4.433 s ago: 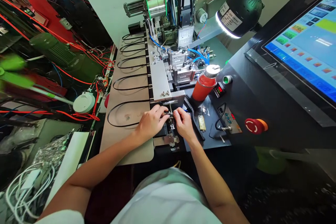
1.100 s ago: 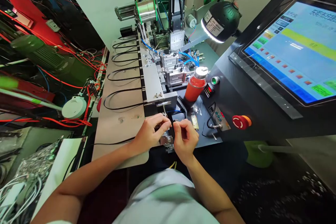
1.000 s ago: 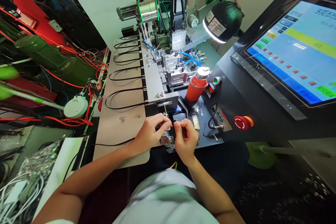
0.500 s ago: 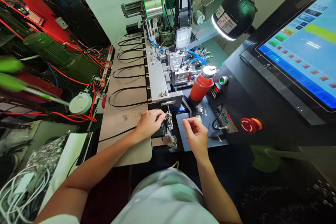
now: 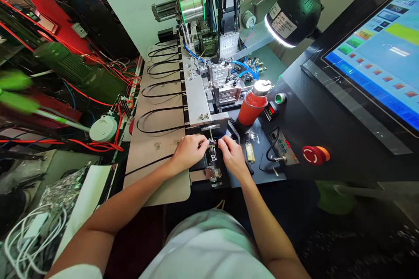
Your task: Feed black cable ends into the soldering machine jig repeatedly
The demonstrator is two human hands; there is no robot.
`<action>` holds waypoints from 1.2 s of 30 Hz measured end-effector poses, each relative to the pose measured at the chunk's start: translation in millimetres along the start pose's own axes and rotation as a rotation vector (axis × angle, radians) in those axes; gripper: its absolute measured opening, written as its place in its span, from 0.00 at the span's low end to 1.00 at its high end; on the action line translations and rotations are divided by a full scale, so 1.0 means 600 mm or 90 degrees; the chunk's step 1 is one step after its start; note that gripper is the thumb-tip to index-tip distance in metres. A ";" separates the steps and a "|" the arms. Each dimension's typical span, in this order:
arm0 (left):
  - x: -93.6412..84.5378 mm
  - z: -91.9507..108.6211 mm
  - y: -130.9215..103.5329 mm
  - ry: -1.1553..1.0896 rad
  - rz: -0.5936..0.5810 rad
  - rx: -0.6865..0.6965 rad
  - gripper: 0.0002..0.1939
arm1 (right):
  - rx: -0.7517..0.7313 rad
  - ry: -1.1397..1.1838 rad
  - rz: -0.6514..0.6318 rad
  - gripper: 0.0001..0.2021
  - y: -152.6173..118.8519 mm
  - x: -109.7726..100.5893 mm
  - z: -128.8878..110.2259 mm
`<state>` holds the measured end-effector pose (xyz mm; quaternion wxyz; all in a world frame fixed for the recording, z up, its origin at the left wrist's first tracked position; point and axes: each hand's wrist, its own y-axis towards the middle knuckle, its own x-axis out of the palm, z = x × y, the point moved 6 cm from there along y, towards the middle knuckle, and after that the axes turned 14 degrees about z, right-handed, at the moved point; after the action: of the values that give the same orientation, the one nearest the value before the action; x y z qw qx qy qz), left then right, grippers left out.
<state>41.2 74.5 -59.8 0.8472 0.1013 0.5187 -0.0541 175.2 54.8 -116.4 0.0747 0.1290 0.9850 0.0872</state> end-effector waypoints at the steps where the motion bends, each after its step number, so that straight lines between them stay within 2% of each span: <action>1: 0.000 0.001 0.001 0.003 0.000 0.003 0.12 | -0.005 0.004 -0.010 0.15 0.004 0.008 0.000; 5: -0.001 0.004 0.000 0.013 0.014 0.031 0.13 | -0.032 0.046 -0.012 0.16 0.009 0.027 0.000; 8: -0.007 0.001 -0.007 0.041 0.067 0.078 0.10 | -0.038 0.083 0.005 0.16 0.008 0.029 0.003; 10: -0.012 0.000 -0.016 0.063 0.113 0.142 0.09 | -0.033 0.098 0.013 0.16 0.006 0.028 0.005; 13: -0.014 0.007 -0.033 0.133 0.149 0.281 0.13 | -0.024 0.110 0.015 0.16 0.005 0.029 0.007; 16: -0.009 0.024 -0.044 0.246 0.140 0.413 0.17 | -0.014 0.120 0.019 0.17 0.005 0.031 0.011; 19: 0.000 0.039 -0.045 0.321 0.073 0.482 0.17 | -0.003 0.127 0.023 0.17 0.005 0.032 0.016; 21: 0.001 0.040 -0.042 0.324 0.035 0.466 0.17 | 0.009 0.122 0.020 0.17 0.004 0.028 0.018; 24: -0.010 0.025 -0.038 0.242 0.040 0.373 0.17 | -0.004 0.053 0.040 0.16 0.003 0.010 0.012; 27: -0.022 0.000 -0.035 0.159 0.072 0.250 0.13 | -0.097 -0.044 0.080 0.13 -0.002 -0.010 -0.009; 29: -0.024 -0.011 -0.034 0.161 0.068 0.201 0.11 | -0.180 -0.070 0.075 0.12 -0.009 -0.012 -0.026; 32: -0.023 -0.012 -0.033 0.199 0.048 0.189 0.11 | -0.259 -0.090 0.066 0.14 -0.018 -0.011 -0.037; 36: -0.022 -0.007 -0.034 0.220 0.045 0.199 0.11 | -0.276 -0.135 0.177 0.14 -0.026 -0.047 -0.042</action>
<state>27.1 55.2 -52.1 0.7213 0.2568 0.6375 -0.0858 194.0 28.7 -91.6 0.1903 0.2525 0.9029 0.2913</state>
